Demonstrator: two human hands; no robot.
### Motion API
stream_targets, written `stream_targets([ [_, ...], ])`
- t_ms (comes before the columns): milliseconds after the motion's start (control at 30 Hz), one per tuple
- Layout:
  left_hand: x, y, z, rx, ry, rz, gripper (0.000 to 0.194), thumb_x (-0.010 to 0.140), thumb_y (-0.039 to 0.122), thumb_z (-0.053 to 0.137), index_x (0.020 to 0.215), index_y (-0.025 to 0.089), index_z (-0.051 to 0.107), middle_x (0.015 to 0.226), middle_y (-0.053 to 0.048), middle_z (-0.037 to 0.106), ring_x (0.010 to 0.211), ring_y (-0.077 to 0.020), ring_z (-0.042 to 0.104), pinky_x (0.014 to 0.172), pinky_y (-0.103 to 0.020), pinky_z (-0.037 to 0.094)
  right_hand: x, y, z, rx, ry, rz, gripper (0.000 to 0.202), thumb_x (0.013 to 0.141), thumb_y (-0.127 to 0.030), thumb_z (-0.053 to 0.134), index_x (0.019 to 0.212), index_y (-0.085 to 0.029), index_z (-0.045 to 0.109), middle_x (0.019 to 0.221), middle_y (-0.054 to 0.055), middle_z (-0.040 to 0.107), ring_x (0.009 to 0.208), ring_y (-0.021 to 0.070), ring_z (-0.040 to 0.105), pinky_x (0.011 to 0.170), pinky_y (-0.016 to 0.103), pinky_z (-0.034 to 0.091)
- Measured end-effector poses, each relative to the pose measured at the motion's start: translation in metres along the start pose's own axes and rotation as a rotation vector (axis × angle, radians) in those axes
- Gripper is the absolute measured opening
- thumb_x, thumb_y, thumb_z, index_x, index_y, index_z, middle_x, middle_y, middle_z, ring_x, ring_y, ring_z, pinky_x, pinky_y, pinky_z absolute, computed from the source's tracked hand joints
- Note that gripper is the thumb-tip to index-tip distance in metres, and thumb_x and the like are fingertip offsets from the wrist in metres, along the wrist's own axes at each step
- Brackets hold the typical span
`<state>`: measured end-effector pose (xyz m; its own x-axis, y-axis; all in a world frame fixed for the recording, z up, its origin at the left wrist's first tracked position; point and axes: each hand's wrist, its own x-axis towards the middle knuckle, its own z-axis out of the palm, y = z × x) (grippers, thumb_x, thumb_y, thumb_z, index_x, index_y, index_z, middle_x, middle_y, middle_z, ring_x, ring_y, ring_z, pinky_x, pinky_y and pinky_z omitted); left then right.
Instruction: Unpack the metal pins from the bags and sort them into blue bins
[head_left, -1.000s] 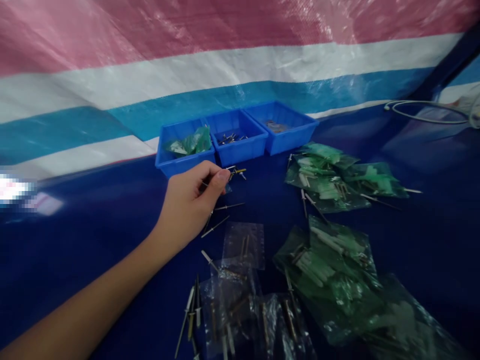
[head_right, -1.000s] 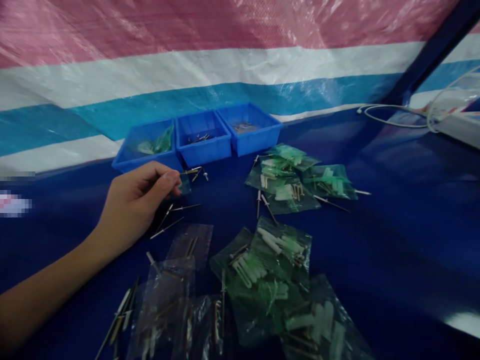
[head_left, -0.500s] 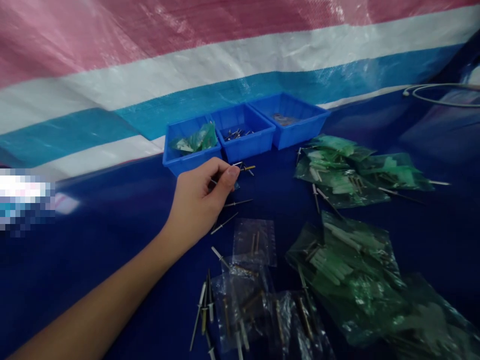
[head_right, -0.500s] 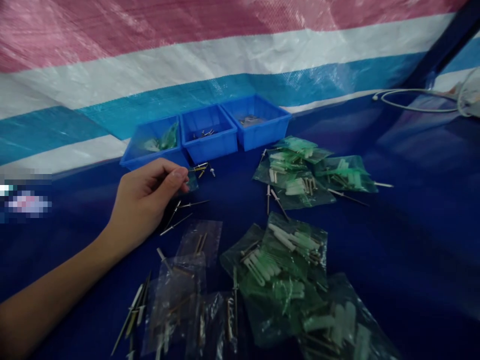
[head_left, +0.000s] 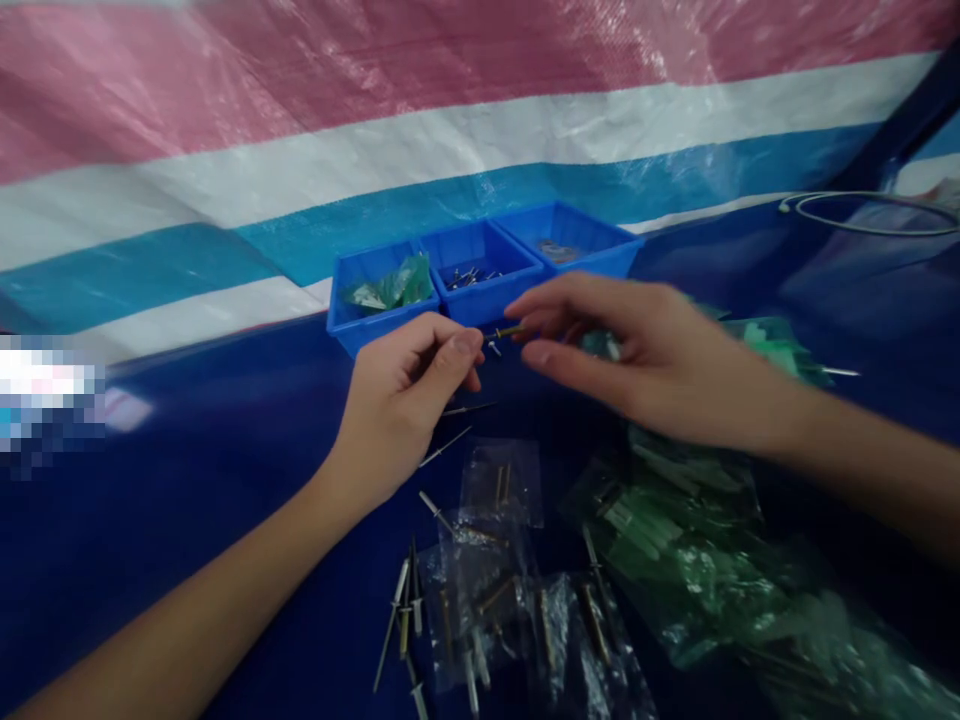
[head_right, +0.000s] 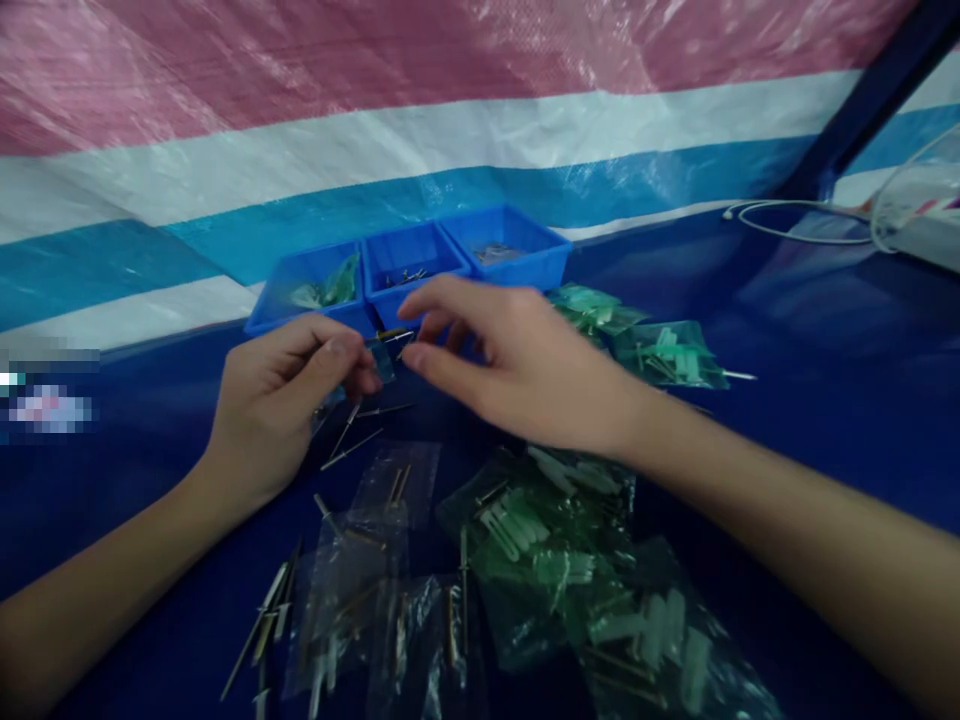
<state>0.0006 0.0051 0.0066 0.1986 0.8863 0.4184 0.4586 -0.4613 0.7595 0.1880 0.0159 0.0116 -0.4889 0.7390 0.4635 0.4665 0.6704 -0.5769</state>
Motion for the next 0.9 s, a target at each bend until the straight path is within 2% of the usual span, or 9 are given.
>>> stream_targets([
  [133, -0.004, 0.000, 0.004, 0.008, -0.080, -0.018, 0.023, 0.084, 0.029, 0.048, 0.066, 0.019, 0.057, 0.055, 0.002, 0.056, 0.050, -0.0112, 0.051, 0.045, -0.022, 0.037, -0.003, 0.000, 0.013, -0.104, -0.084, -0.050, 0.016, 0.087, -0.020, 0.047, 0.086, -0.014, 0.062, 0.072, 0.001, 0.064, 0.059, 0.0102, 0.054, 0.052, 0.022, 0.034],
  [233, -0.004, -0.001, 0.005, 0.038, -0.100, 0.003, 0.023, 0.084, 0.028, 0.048, 0.065, 0.019, 0.057, 0.056, 0.002, 0.057, 0.051, -0.0110, 0.051, 0.047, -0.022, 0.038, -0.005, -0.001, 0.014, -0.113, -0.066, -0.068, 0.015, 0.086, -0.024, 0.051, 0.087, -0.014, 0.062, 0.070, 0.000, 0.063, 0.055, 0.0093, 0.052, 0.050, 0.022, 0.031],
  [433, -0.003, 0.003, 0.005, 0.123, -0.130, -0.001, 0.026, 0.085, 0.030, 0.047, 0.063, 0.019, 0.057, 0.054, 0.002, 0.056, 0.050, -0.0115, 0.049, 0.045, -0.023, 0.035, -0.006, -0.003, 0.008, -0.195, -0.064, -0.100, 0.021, 0.089, -0.024, 0.043, 0.083, -0.013, 0.060, 0.062, -0.001, 0.056, 0.049, 0.0084, 0.043, 0.049, 0.023, 0.025],
  [700, -0.005, 0.007, 0.005, 0.115, -0.140, 0.009, 0.017, 0.083, 0.024, 0.049, 0.069, 0.019, 0.059, 0.057, 0.004, 0.057, 0.050, -0.0092, 0.048, 0.045, -0.019, 0.036, -0.006, -0.001, 0.013, -0.137, 0.007, -0.057, 0.036, 0.090, -0.025, 0.041, 0.055, -0.016, 0.042, 0.047, -0.006, 0.036, 0.040, 0.0053, 0.027, 0.045, 0.024, 0.020],
  [800, -0.003, 0.004, 0.005, 0.110, -0.135, -0.010, 0.019, 0.083, 0.026, 0.049, 0.068, 0.018, 0.059, 0.057, 0.003, 0.056, 0.049, -0.0090, 0.047, 0.045, -0.020, 0.035, -0.003, 0.000, 0.006, -0.130, 0.024, -0.046, 0.036, 0.091, -0.026, 0.041, 0.056, -0.016, 0.046, 0.048, -0.005, 0.040, 0.042, 0.0055, 0.034, 0.045, 0.023, 0.023],
  [900, 0.000, -0.001, 0.005, 0.032, -0.092, -0.068, 0.019, 0.082, 0.027, 0.050, 0.068, 0.018, 0.058, 0.057, 0.002, 0.058, 0.050, -0.0096, 0.049, 0.045, -0.020, 0.037, -0.002, 0.002, -0.017, -0.118, 0.131, 0.016, 0.029, 0.090, -0.031, 0.043, 0.073, -0.013, 0.057, 0.063, -0.001, 0.055, 0.055, 0.0084, 0.050, 0.052, 0.022, 0.036],
])
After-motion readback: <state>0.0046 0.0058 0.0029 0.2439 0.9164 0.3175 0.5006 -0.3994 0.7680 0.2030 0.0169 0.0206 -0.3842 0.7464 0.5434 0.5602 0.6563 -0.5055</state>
